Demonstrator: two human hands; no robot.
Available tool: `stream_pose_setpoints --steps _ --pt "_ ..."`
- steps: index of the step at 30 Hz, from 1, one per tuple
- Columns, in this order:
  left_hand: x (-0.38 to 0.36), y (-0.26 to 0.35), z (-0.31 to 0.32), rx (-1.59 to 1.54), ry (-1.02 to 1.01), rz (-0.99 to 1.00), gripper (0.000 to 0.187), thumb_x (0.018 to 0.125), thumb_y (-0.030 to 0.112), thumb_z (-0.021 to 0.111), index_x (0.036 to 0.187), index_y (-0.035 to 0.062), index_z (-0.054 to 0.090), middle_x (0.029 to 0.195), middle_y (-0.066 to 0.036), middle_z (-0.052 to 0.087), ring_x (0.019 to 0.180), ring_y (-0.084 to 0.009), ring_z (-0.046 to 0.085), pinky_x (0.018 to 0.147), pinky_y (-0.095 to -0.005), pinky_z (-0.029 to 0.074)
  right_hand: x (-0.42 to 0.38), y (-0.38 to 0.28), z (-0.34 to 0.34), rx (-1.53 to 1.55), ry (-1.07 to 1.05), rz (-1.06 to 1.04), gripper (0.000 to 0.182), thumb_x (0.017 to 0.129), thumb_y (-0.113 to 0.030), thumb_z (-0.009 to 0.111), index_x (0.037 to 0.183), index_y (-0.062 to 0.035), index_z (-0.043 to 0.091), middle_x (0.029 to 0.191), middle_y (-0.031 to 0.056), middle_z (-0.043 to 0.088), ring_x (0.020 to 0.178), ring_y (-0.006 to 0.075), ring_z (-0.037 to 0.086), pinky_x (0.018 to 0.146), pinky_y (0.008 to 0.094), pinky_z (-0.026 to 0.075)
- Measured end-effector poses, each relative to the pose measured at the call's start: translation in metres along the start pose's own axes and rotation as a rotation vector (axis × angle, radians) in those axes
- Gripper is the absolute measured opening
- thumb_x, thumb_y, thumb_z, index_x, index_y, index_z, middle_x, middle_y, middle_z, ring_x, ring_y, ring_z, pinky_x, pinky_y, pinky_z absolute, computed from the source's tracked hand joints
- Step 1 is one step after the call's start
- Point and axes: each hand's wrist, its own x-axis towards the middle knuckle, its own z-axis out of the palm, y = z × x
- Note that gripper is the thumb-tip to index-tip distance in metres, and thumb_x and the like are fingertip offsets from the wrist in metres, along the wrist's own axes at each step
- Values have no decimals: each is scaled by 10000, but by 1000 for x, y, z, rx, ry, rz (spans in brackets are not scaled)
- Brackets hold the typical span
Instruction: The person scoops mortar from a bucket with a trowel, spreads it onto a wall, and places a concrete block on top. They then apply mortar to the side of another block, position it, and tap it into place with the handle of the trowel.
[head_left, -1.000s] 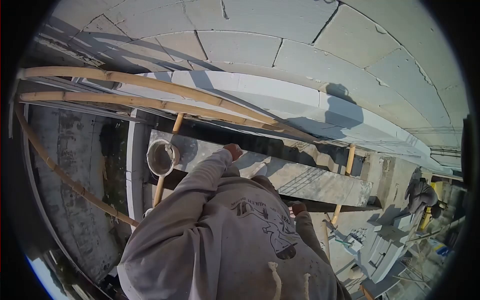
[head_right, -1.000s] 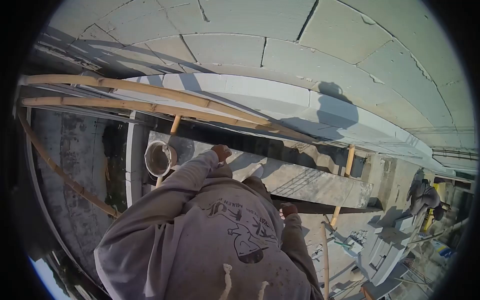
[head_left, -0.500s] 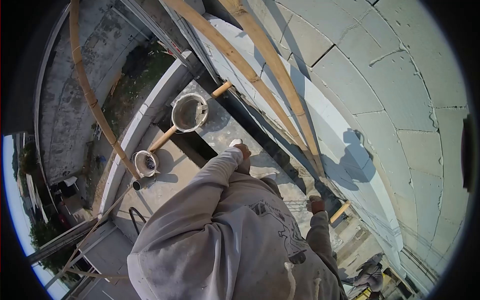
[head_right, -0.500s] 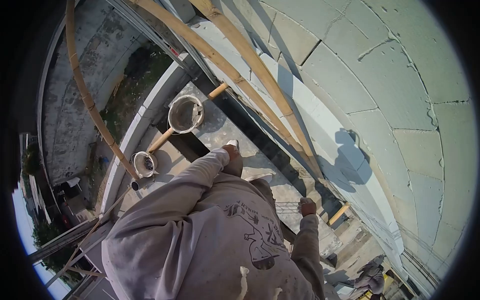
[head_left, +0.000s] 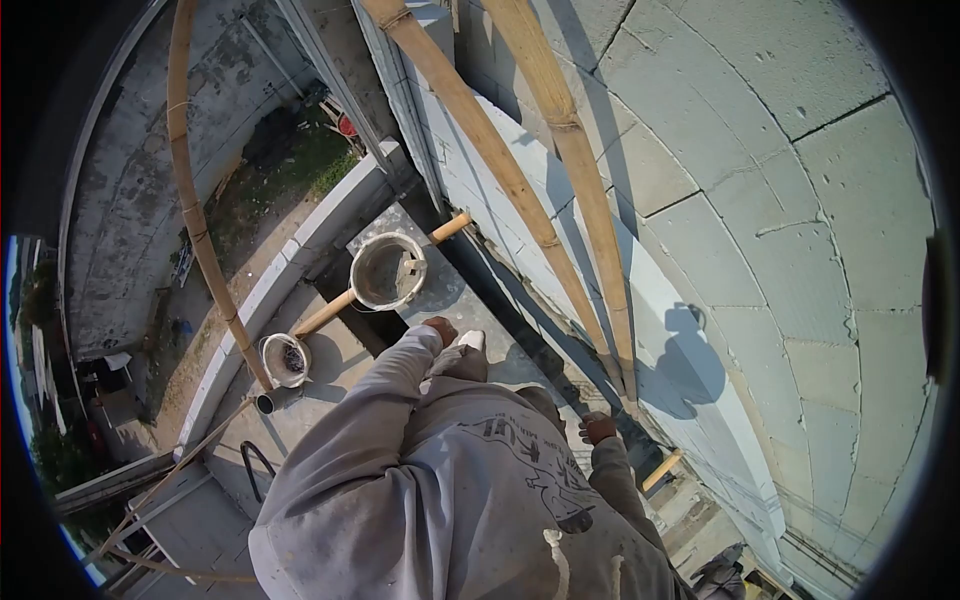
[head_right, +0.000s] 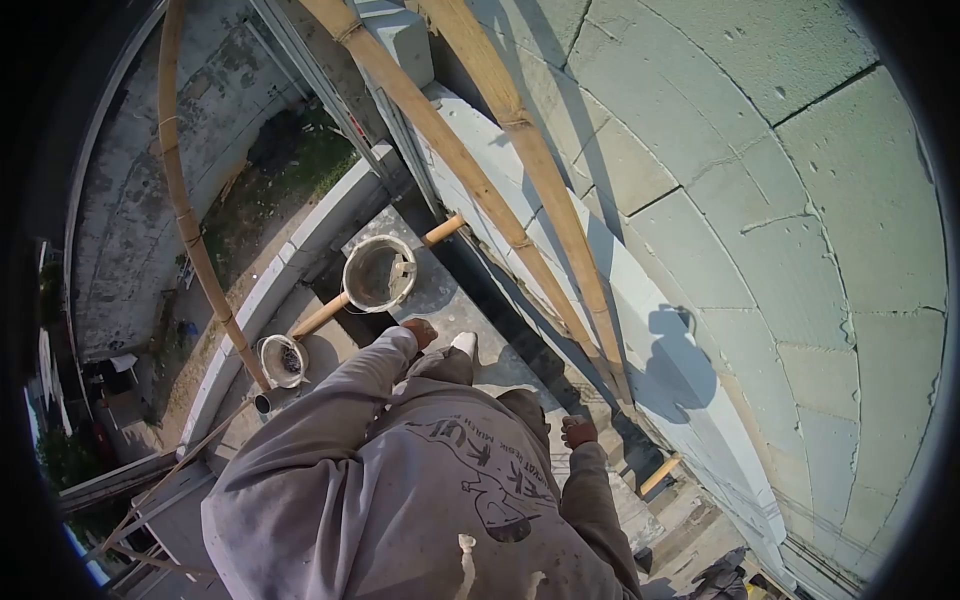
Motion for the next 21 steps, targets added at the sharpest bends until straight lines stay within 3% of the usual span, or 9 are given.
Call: stream_pose_setpoints --steps 2,5,7,8,10,11,12,13,21 --pt "41 -39 54 137 32 100 251 824 218 469 986 74 596 1082 -132 572 1034 -296 536 856 -378 448 -2 -14 -7 -26 21 17 199 812 -181 524 951 -55 589 752 52 608 562 132 564 473 286 442" --pt "39 -45 58 -142 51 -43 333 827 319 477 1013 74 606 1113 -147 563 1042 -321 523 878 -387 424 36 -8 -25 -281 25 -84 218 805 -162 505 972 -54 593 774 67 619 592 146 582 509 294 468" --pt "-37 -7 -12 -267 21 -218 246 844 174 463 1043 152 605 1128 -72 570 1060 -264 536 862 -360 462 130 76 -43 -654 67 -517 228 816 -111 470 974 -75 630 828 94 650 693 197 637 567 323 513" --pt "-32 -10 -2 -288 52 -182 251 846 196 466 1047 143 606 1117 -84 577 1047 -265 544 850 -367 468 131 68 -44 -668 62 -521 228 816 -111 470 974 -75 630 828 94 650 693 197 637 567 323 513" --pt "-39 -5 -6 -364 22 -184 299 844 270 458 1066 129 599 1137 -111 560 1055 -293 526 874 -378 441 119 34 -38 -445 223 -79 224 779 -135 499 929 -81 657 832 105 660 771 211 639 646 327 505" --pt "-42 -4 -7 -425 -7 -179 363 843 344 449 1086 115 592 1156 -137 543 1063 -322 508 899 -388 415 84 -14 -34 -458 222 -83 224 779 -135 499 929 -81 657 832 105 660 771 211 639 646 327 505" --pt "10 -20 41 -69 -17 13 319 857 257 434 1125 148 570 1169 -119 534 1077 -296 507 921 -368 410 26 -66 -15 -467 143 -178 222 788 -121 483 940 -69 637 815 102 649 680 191 622 571 317 491" --pt "14 -20 45 -78 -14 13 319 857 257 434 1125 148 570 1169 -119 534 1077 -296 507 921 -368 410 -34 -108 -9 -474 64 -270 220 798 -108 467 951 -57 617 797 98 638 589 171 605 496 307 477" --pt "-8 -32 37 -237 36 -30 340 858 270 440 1143 132 562 1178 -134 530 1096 -294 497 954 -360 380 -35 -122 6 -412 47 -274 178 795 -87 482 903 -44 616 705 40 609 520 123 556 428 274 396"
